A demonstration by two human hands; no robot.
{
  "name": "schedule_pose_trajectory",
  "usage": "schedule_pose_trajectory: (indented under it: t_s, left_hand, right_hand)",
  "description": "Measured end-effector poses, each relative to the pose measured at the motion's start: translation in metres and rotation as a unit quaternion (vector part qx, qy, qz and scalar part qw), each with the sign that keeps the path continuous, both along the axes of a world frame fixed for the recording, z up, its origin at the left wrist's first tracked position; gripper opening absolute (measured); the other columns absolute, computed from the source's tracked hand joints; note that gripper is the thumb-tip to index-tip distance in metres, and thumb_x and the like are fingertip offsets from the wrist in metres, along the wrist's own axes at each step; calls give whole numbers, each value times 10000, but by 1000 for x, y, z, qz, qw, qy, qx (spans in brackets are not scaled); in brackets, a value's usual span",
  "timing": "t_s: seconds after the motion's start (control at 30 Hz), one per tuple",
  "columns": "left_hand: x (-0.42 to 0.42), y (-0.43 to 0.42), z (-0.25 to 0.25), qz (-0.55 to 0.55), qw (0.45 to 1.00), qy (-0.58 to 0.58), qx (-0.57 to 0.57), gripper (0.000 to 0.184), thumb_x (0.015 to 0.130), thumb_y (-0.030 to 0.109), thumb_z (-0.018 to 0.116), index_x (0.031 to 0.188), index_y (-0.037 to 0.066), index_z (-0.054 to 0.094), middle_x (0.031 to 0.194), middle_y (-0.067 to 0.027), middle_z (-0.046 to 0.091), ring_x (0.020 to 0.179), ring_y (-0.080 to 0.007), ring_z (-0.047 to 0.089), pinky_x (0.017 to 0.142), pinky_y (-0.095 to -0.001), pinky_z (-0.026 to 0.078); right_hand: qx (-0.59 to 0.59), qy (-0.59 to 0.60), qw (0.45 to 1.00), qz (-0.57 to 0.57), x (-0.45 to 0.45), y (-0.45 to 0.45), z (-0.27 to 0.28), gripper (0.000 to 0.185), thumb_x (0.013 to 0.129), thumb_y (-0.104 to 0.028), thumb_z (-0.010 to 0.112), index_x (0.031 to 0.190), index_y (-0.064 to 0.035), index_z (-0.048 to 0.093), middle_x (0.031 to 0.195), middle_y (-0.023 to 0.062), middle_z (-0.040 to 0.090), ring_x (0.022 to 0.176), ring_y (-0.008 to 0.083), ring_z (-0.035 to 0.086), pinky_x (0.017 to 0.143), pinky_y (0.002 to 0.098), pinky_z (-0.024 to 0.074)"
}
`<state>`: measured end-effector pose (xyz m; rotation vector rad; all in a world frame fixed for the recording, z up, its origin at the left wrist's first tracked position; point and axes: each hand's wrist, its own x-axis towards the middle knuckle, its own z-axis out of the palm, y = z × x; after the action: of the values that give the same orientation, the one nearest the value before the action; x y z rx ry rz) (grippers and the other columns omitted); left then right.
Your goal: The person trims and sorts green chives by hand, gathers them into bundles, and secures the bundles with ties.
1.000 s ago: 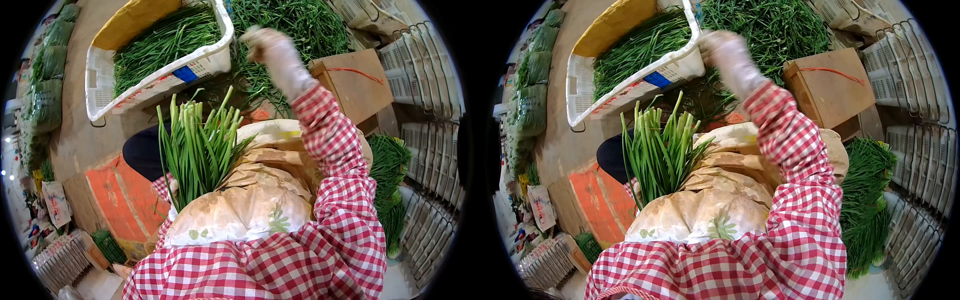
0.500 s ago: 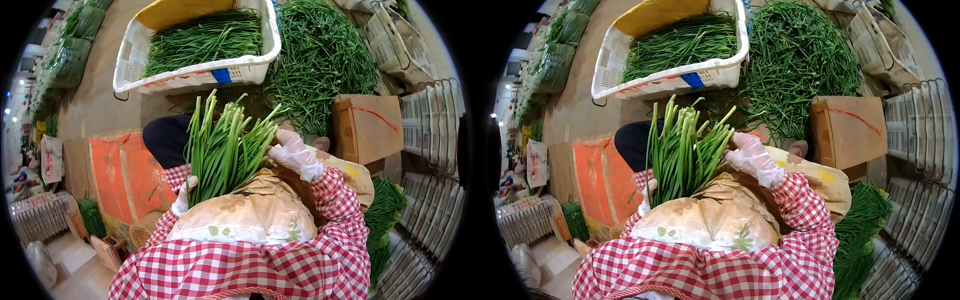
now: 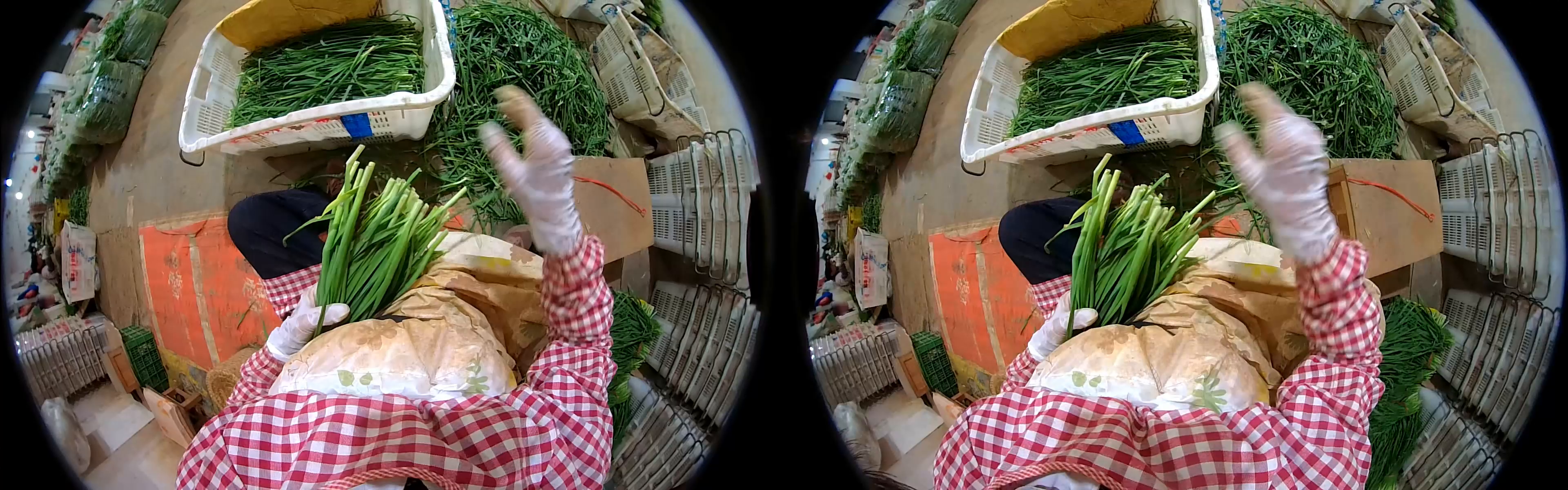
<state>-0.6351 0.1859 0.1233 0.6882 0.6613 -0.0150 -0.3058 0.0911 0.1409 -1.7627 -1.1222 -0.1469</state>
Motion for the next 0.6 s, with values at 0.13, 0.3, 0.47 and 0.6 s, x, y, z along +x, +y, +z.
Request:
schedule_pose_trajectory:
  t_s: [0.13,0.3,0.47,0.6]
  left_hand:
    - [1,4,-1,-17,999,16,30,610,748,184,721,1271,14,457,1160,-83,574,1029,-153,554,897,-306,440]
    - [-18,23,-14,-20,983,47,177,493,819,321,655,1202,37,529,1077,-50,599,953,-138,572,836,-273,465]
    - [-28,9,-37,16,998,19,63,537,875,438,551,1261,71,480,1130,-43,582,987,-164,567,852,-315,473]
    - [-14,-12,-17,36,994,-37,92,742,846,638,453,1333,80,408,1242,-66,532,1084,-192,532,917,-359,447]
  right_hand:
    - [-214,-171,945,176,-75,4,15,450,680,-554,684,931,-185,623,1068,18,574,1108,224,472,1081,457,57]
    - [-145,-116,971,150,-94,2,-33,218,695,-253,732,840,-179,587,933,-4,589,999,220,532,1063,490,144]
    - [-98,-138,983,76,-96,-2,-66,141,760,-73,662,818,-79,533,688,38,538,654,242,565,872,445,451]
    - [-36,-54,996,58,-67,9,-90,64,895,-92,543,852,-57,511,598,45,488,504,183,508,378,275,446]
